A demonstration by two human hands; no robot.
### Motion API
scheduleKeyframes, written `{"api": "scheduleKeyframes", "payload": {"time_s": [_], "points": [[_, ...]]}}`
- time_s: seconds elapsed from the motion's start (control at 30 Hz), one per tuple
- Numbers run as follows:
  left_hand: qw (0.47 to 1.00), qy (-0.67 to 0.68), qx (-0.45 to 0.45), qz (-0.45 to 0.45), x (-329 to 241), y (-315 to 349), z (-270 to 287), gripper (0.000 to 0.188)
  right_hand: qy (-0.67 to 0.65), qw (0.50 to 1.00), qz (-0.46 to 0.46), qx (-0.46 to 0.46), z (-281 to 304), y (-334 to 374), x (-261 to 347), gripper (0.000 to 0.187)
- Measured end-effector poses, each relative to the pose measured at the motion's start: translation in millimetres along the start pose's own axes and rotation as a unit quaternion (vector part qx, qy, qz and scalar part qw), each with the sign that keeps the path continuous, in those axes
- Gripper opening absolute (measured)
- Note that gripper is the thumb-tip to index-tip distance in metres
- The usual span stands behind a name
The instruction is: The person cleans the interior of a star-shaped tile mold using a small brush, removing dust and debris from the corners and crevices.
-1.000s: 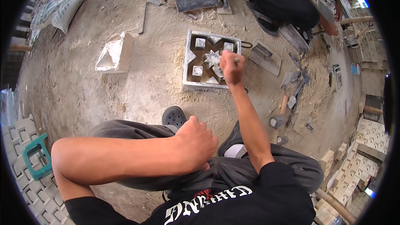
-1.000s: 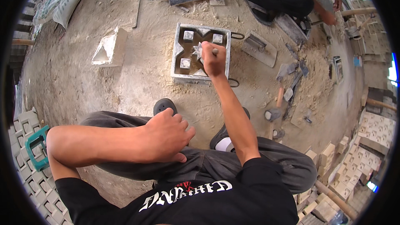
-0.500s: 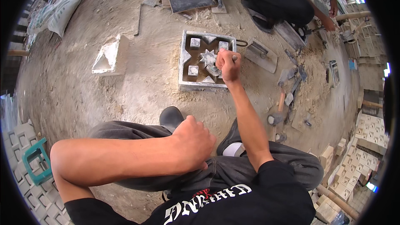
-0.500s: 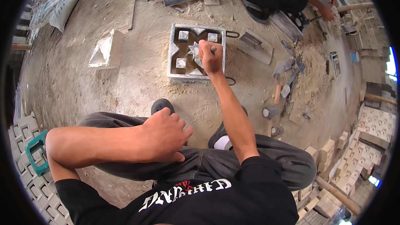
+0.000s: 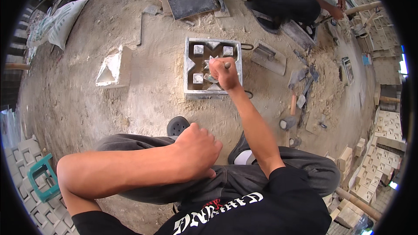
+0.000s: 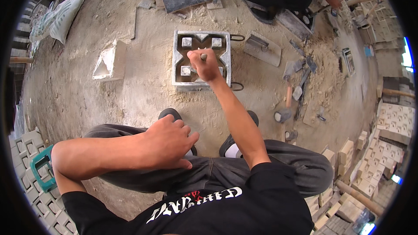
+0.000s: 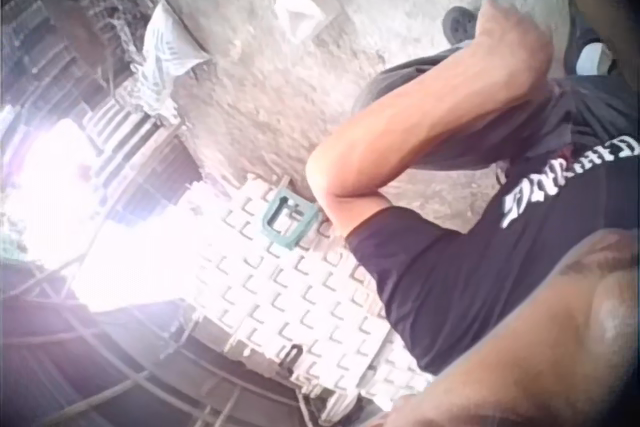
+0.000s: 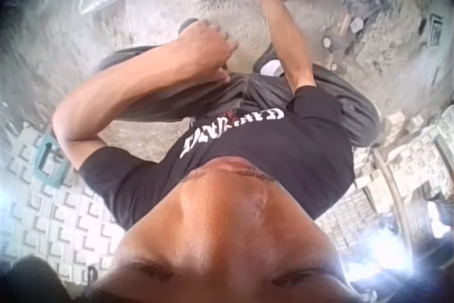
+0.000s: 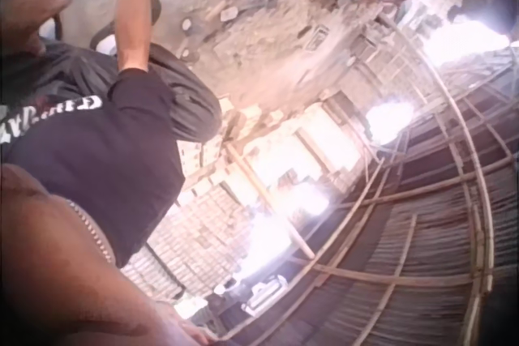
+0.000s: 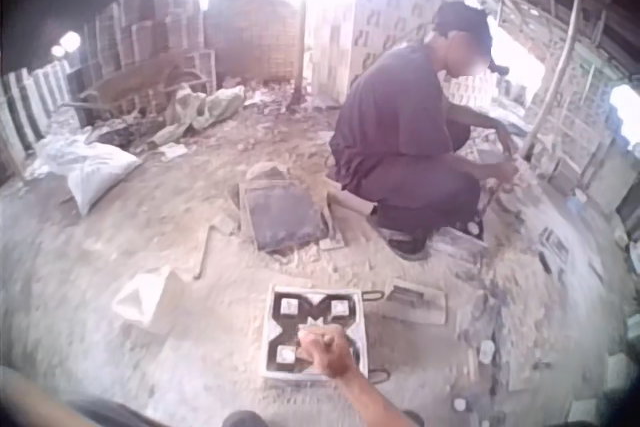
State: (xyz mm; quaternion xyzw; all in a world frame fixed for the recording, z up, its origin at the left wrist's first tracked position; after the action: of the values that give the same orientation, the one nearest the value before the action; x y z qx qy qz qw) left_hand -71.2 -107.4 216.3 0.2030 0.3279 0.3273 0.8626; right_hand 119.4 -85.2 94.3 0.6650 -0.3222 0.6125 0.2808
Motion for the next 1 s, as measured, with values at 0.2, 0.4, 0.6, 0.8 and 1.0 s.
{"api": "scheduleKeyframes", "payload": {"time_s": [0.2, 0.4, 0.6, 0.8, 1.0], "points": [[1.0, 0.007, -0.001, 0.003, 6.7, -0.3, -6.4, 0.062, -0.112, 0.989, 0.072, -0.062, 42.6, -2.9, 25.9, 0.051], [1.0, 0.026, 0.015, -0.011, 2.9, 7.2, 1.8, 0.065, -0.146, 0.975, 0.13, -0.107, 99.1, 3.4, 96.6, 0.048], [0.999, 0.046, -0.002, -0.002, 15.8, 3.7, 17.3, 0.068, -0.028, 0.979, 0.116, -0.163, 101.6, 10.1, 60.7, 0.046], [0.999, 0.045, 0.015, 0.0, 17.1, -1.0, 12.7, 0.07, -0.069, 0.979, 0.058, -0.182, 105.0, 1.8, 11.4, 0.045], [0.999, 0.033, 0.025, -0.027, 9.1, -4.7, 9.1, 0.071, -0.036, 0.982, 0.03, -0.184, 108.1, -11.4, -3.1, 0.046]]}}
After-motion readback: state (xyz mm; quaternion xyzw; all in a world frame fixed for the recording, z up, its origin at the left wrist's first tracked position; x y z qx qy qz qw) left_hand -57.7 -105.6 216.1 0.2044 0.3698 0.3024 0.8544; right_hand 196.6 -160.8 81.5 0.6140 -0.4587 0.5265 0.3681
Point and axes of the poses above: each hand's wrist, its own y-axis away from the middle knuckle, its own z-axis out of the back of the hand, x = y × z, the point moved 10 cm from there along -y, towards the middle knuckle, and after that the axes turned 1 degree about -z, right-handed, at the moved point
